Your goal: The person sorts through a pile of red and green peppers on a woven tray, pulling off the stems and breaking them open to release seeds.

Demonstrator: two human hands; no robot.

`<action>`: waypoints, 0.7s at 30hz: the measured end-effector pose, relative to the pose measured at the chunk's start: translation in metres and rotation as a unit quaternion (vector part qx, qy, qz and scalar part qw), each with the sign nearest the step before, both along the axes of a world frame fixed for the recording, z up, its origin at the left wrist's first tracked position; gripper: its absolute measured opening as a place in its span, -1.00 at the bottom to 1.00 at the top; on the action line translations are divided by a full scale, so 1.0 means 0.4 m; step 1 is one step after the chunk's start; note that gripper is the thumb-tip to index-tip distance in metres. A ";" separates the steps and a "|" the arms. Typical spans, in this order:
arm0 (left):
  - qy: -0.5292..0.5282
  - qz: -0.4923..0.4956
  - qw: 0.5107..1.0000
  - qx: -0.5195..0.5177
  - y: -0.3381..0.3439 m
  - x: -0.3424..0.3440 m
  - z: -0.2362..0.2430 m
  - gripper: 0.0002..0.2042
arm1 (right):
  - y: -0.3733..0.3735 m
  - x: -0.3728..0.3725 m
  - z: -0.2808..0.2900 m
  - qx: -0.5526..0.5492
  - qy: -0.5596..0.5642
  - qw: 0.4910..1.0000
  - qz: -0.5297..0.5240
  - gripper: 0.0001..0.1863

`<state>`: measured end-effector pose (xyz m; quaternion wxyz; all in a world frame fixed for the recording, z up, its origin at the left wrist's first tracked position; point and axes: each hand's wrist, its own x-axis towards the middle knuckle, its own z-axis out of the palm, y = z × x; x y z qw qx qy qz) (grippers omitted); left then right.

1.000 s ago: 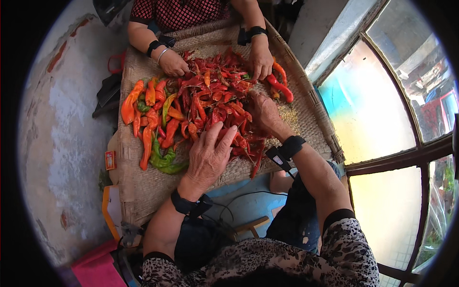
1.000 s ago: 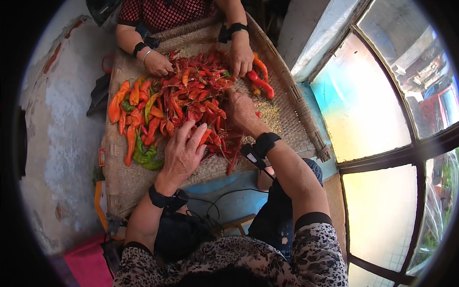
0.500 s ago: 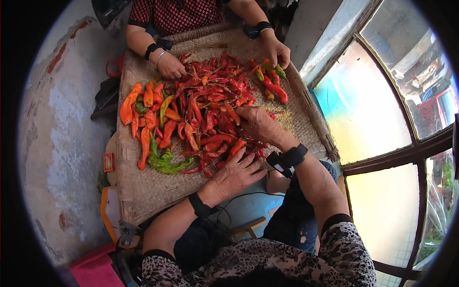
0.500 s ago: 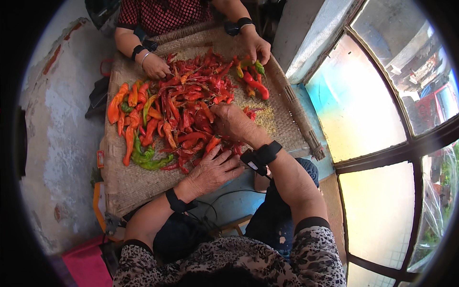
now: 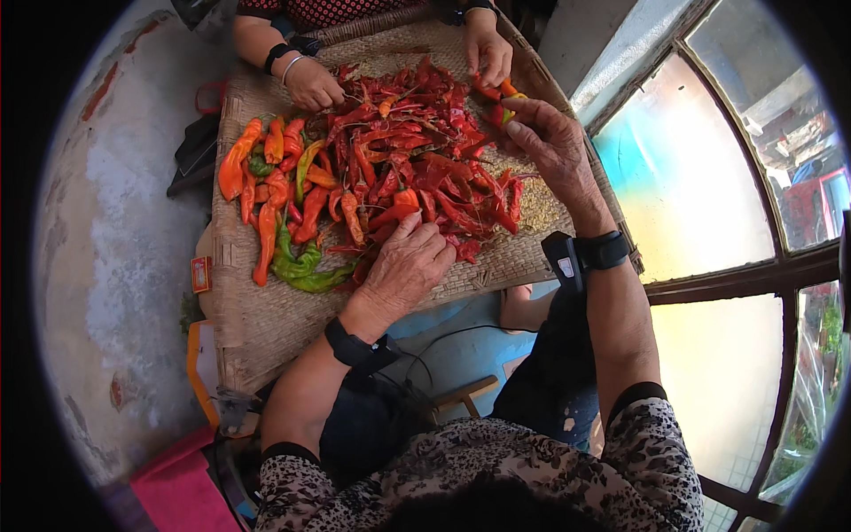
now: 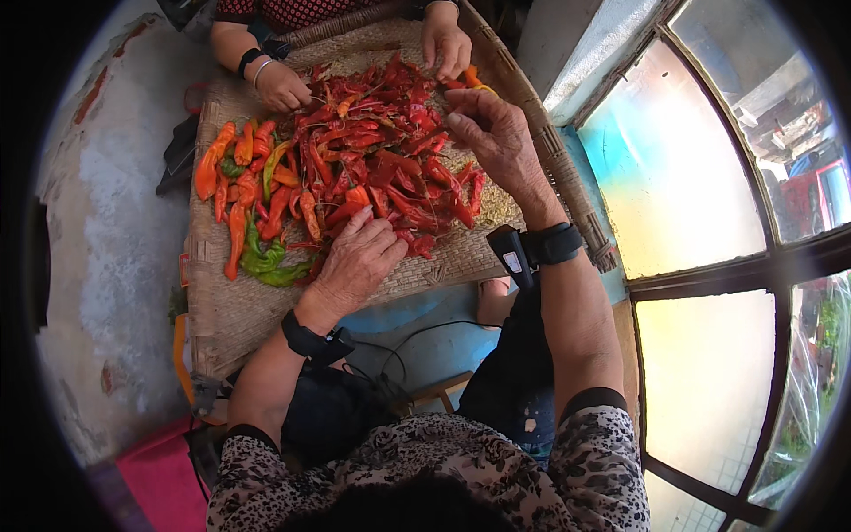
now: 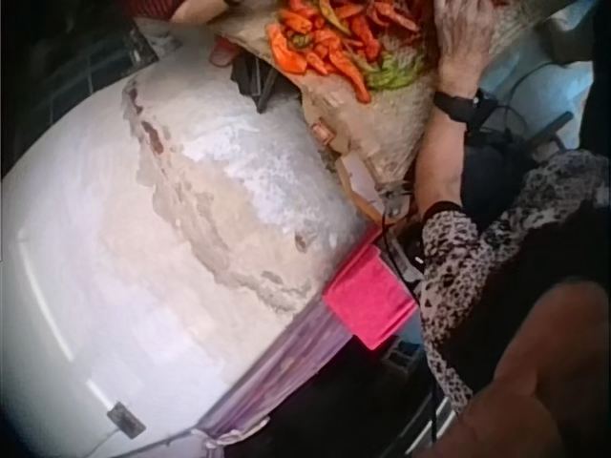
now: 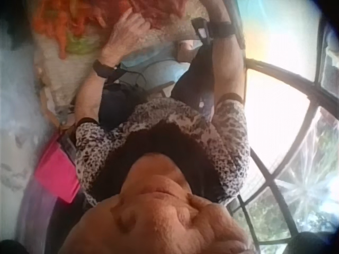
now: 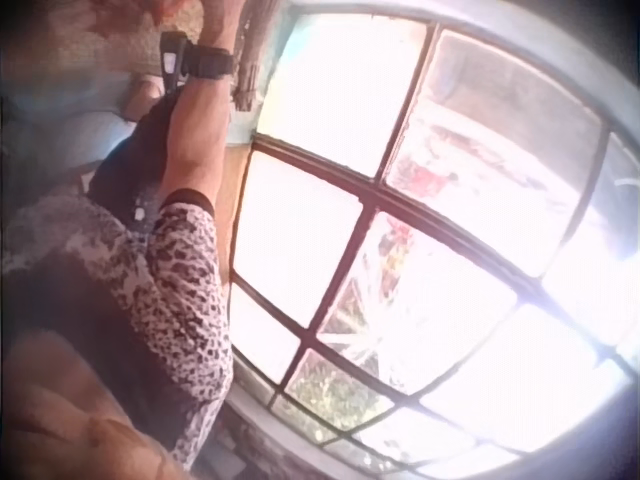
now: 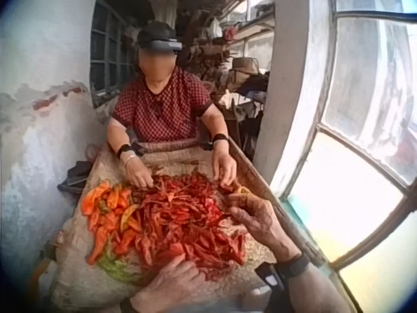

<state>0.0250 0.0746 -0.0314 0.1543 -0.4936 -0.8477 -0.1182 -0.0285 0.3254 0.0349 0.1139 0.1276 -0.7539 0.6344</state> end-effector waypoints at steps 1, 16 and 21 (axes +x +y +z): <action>-0.015 0.011 1.000 0.000 -0.007 0.000 0.014 -0.86 | 0.008 -0.008 -0.004 -0.013 0.006 1.000 -0.025 -0.66; -0.023 0.012 0.999 0.020 -0.032 0.019 0.002 -0.93 | -0.033 0.026 -0.101 0.577 -0.126 0.807 -0.015 -0.77; -0.029 0.001 0.999 0.029 -0.027 0.018 0.000 -0.92 | 0.006 0.023 -0.056 0.315 0.004 0.949 -0.029 -0.76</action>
